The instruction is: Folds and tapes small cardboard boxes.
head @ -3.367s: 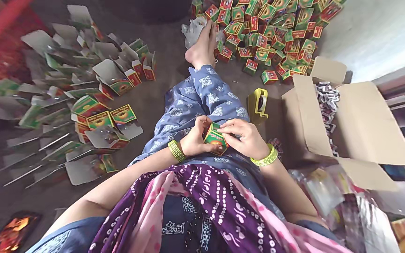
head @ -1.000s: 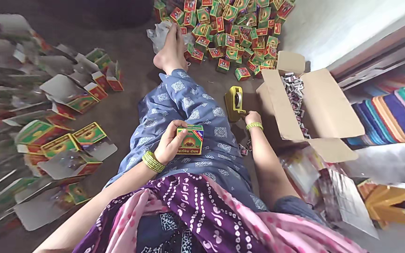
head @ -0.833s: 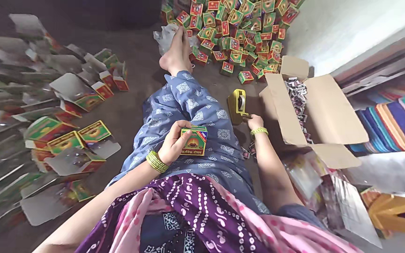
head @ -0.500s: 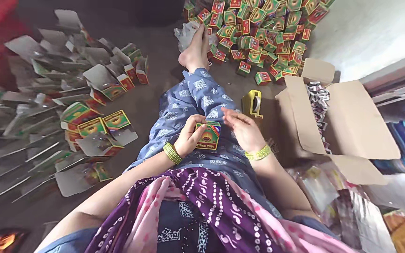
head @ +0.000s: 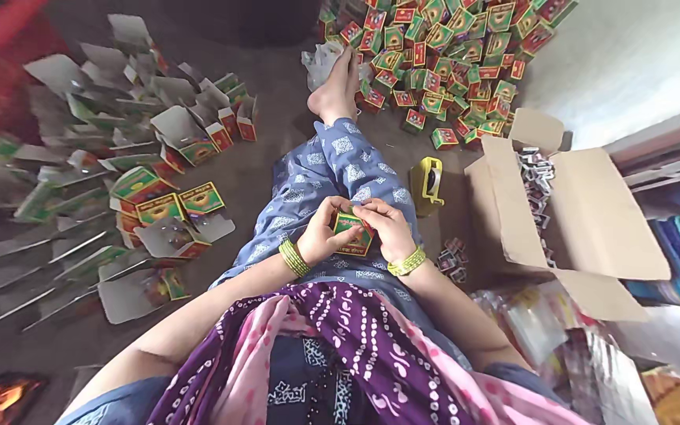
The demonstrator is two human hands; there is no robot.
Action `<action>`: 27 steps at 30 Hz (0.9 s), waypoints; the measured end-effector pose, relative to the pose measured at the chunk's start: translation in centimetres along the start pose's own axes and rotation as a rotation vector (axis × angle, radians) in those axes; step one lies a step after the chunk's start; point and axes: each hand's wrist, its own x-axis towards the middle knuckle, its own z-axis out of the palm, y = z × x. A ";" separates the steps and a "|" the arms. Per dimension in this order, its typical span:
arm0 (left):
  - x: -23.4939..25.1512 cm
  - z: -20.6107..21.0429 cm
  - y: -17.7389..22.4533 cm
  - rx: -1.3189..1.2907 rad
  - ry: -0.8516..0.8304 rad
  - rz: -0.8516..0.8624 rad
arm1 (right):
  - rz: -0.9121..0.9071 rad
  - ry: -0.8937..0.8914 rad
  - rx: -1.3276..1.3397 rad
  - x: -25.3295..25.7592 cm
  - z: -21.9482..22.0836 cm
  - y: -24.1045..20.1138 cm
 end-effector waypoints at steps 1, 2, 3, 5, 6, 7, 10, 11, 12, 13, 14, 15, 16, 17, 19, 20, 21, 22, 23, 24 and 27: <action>-0.1 -0.1 -0.1 0.025 0.002 0.016 | 0.006 0.021 -0.016 0.1 0.0 -0.1; -0.1 -0.1 0.0 0.057 0.001 0.036 | 0.011 0.027 -0.047 0.2 -0.1 -0.1; -0.1 -0.2 0.1 0.071 -0.004 0.056 | 0.012 0.038 -0.079 0.6 -0.3 -0.3; -0.2 0.0 0.4 0.059 -0.005 0.075 | -0.041 0.037 -0.150 1.2 -0.7 -0.5; -0.1 0.0 0.5 0.037 0.002 0.078 | -0.099 0.002 -0.191 1.5 -1.0 -0.7; -0.1 -0.1 0.5 0.002 0.013 0.080 | -0.165 -0.071 -0.242 1.5 -1.4 -0.8; 0.2 -0.5 0.5 -0.173 0.092 0.000 | -0.203 -0.395 -0.543 1.1 -2.1 -2.1; 0.4 -0.6 0.6 -0.211 0.133 -0.069 | -0.165 -0.458 -0.643 1.0 -2.1 -2.6; 0.5 -0.6 0.8 -0.231 0.163 -0.151 | -0.115 -0.503 -0.699 1.0 -2.0 -2.8; 0.7 -0.7 0.9 -0.245 0.191 -0.231 | -0.039 -0.540 -0.713 1.3 -2.0 -3.1; 0.8 -0.7 1.0 -0.259 0.217 -0.302 | 0.055 -0.572 -0.695 1.6 -2.0 -3.5; 0.9 -0.7 0.8 -0.266 0.243 -0.353 | 0.151 -0.599 -0.662 2.2 -2.2 -4.1; 1.1 -0.8 0.7 -0.277 0.270 -0.391 | 0.232 -0.606 -0.628 3.1 -2.4 -4.9; 1.3 -0.7 0.9 -0.282 0.304 -0.430 | 0.280 -0.581 -0.620 4.4 -2.8 -6.3; 1.5 -0.5 1.5 -0.290 0.340 -0.494 | 0.237 -0.378 -0.644 7.8 -4.5 -10.1; 1.5 -0.5 1.7 -0.279 0.334 -0.498 | 0.145 -0.193 -0.591 9.7 -5.7 -12.6; 1.5 -0.6 1.8 -0.260 0.322 -0.485 | 0.023 0.007 -0.447 11.8 -6.9 -15.2; 1.4 -0.6 1.7 -0.239 0.308 -0.466 | -0.117 0.161 -0.246 14.1 -8.2 -17.7; 1.3 -0.6 1.7 -0.220 0.294 -0.447 | -0.245 0.253 -0.082 15.7 -9.4 -20.3; 1.3 -0.5 1.7 -0.205 0.284 -0.433 | -0.332 0.293 0.030 16.5 -10.5 -22.6; 1.3 -0.6 1.6 -0.181 0.277 -0.414 | -0.387 0.301 0.104 16.5 -10.9 -25.2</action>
